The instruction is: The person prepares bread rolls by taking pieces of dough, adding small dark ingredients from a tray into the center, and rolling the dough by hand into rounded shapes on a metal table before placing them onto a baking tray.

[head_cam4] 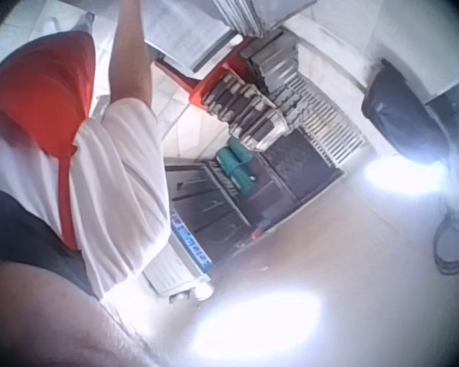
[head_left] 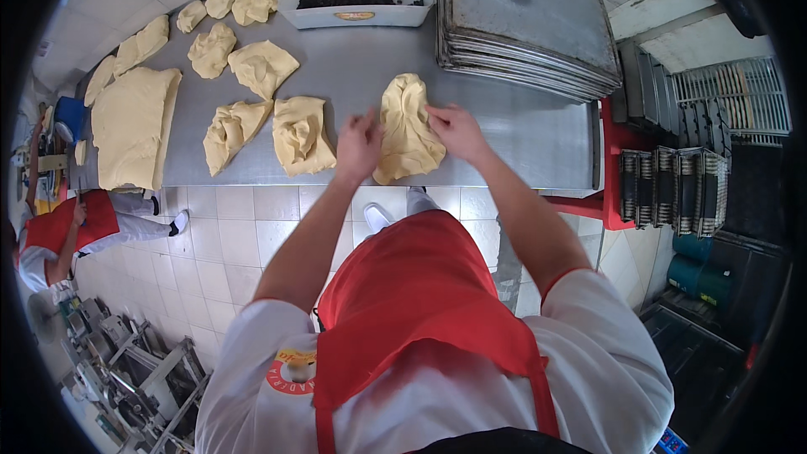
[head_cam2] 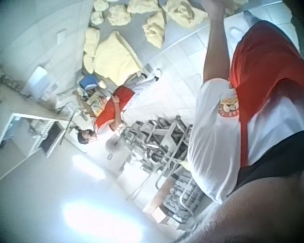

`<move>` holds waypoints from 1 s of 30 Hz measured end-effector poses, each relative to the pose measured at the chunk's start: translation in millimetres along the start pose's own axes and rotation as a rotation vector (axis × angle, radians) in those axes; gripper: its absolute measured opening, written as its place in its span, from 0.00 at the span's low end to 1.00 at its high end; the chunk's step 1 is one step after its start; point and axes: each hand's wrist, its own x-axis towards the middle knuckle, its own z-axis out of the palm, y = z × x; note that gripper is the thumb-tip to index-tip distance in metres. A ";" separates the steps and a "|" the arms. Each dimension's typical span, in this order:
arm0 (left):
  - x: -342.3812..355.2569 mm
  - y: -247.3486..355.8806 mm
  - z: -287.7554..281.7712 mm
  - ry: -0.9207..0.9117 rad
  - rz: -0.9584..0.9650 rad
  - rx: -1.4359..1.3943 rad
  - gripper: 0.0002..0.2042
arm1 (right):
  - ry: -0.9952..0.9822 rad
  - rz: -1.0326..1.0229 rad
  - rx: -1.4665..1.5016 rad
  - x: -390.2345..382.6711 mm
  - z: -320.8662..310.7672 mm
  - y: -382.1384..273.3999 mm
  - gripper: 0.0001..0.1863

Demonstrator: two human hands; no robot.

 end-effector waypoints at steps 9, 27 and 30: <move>6.2 7.1 28.5 -0.265 0.358 0.511 0.20 | 0.024 -0.146 -0.322 -23.1 48.5 -14.3 0.24; -53.1 10.1 13.2 -0.393 0.395 0.534 0.34 | -0.109 -0.208 -0.471 -87.8 54.7 -17.9 0.40; -47.5 25.0 -18.6 -0.503 0.392 0.480 0.32 | -0.339 -0.152 -0.386 -66.0 25.1 -25.7 0.36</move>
